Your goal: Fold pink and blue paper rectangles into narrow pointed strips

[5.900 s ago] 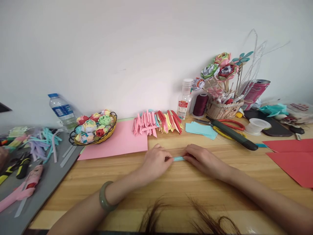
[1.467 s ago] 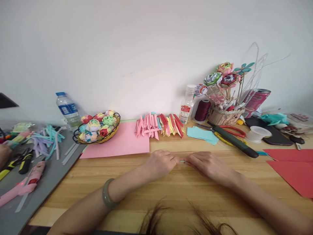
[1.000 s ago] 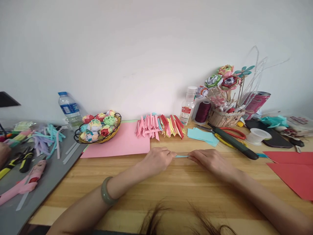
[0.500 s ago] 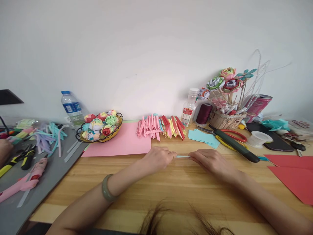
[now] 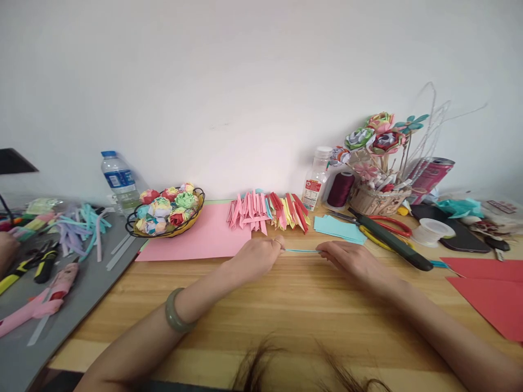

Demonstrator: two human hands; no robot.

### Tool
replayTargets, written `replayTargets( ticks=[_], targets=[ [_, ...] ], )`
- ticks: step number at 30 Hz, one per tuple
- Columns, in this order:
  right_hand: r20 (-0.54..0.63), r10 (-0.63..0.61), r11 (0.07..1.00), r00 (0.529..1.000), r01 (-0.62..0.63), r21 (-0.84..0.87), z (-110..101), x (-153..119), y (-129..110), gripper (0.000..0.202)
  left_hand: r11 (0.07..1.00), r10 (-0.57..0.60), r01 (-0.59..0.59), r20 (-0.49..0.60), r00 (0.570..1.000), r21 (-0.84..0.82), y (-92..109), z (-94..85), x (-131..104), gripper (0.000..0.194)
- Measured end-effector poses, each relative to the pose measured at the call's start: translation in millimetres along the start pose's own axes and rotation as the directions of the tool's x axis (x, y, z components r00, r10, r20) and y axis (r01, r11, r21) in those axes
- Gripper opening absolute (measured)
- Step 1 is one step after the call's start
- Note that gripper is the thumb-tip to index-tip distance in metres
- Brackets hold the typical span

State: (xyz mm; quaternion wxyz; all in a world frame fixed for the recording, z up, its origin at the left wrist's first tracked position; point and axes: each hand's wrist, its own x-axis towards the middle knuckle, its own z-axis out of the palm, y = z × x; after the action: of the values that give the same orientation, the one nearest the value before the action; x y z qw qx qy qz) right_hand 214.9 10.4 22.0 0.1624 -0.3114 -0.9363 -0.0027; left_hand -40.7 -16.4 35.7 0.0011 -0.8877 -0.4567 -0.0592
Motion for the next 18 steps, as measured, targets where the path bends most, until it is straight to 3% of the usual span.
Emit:
replayTargets(
  ticks=[5, 12, 18],
  targets=[
    [-0.056, 0.048, 0.994, 0.997, -0.054, -0.098, 2.7, -1.2, 3.1, 0.019, 0.997, -0.010, 0.015, -0.066, 0.998, 0.074, -1.1, -5.7, -1.1, 0.017],
    [0.035, 0.078, 0.994, 0.996, -0.080, 0.069, -0.3, 1.6, 1.2, 0.013, 0.999, 0.020, -0.021, 0.019, 1.000, 0.049, -0.7, -9.4, -2.4, 0.022],
    [0.077, 0.116, 0.979, 0.990, -0.127, 0.161, -0.5, 1.3, 3.7, 0.013, 0.995, 0.083, -0.083, -0.002, 0.997, -0.060, -3.8, -9.4, -3.1, 0.023]
  ],
)
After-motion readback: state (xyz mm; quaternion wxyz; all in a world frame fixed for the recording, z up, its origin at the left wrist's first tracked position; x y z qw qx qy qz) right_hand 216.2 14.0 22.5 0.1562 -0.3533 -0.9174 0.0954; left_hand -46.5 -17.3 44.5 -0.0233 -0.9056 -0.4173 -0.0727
